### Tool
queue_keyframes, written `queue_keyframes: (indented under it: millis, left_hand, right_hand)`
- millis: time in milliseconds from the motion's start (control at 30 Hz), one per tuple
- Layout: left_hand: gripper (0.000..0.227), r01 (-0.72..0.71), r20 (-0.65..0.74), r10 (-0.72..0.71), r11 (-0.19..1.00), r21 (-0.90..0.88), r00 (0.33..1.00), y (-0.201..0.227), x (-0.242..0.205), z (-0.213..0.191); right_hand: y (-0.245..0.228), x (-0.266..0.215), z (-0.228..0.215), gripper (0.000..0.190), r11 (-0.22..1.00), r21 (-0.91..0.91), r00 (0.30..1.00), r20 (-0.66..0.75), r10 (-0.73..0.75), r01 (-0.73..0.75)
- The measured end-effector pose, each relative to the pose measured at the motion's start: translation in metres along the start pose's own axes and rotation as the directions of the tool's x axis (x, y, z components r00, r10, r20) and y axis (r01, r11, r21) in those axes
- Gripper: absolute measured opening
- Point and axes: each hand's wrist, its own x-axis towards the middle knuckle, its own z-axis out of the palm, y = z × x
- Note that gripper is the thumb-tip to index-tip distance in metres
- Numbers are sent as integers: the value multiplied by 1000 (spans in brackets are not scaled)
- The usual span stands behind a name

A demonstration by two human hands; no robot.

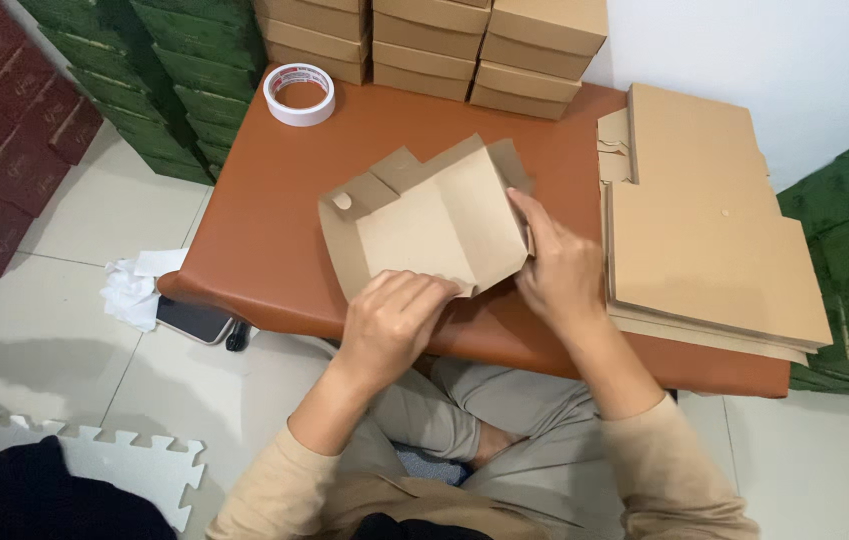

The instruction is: The person assembles a cardboard box by folding the flaps and securing them with adhesive tape. They then place a lid on the box and stack it with other finished boxes before starting to assemble another one.

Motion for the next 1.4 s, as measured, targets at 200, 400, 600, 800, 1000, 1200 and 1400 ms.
queue_keyframes:
  millis: [200,400,600,800,1000,1200,1400]
  left_hand:
    - [9,-60,9,59,997,40,998,-2,0,8]
    - [14,67,24,-66,996,-59,998,-11,-4,-3]
    - [7,-7,-17,7,1000,-1,1000,-17,-6,-16]
    - [7,-64,23,62,992,108,998,-7,-3,-6]
    - [8,-53,9,53,977,207,999,-14,2,10]
    - [10,-9,39,4,989,149,999,-20,-1,1]
    - [11,-15,96,10,998,53,995,-16,-2,0]
  right_hand:
    - [-53,10,-42,81,948,263,975,176,134,-178]
    - [-16,-10,-27,58,929,336,970,125,-206,154]
    - [-3,-4,-31,7,867,499,985,141,-99,15]
    - [-12,6,-20,12,965,127,963,112,-245,231]
    - [-30,27,-25,11,874,6,850,229,-475,486]
    - [-28,35,-60,15,878,55,762,473,-442,475]
    - [-10,20,-47,12,940,100,874,348,-340,326]
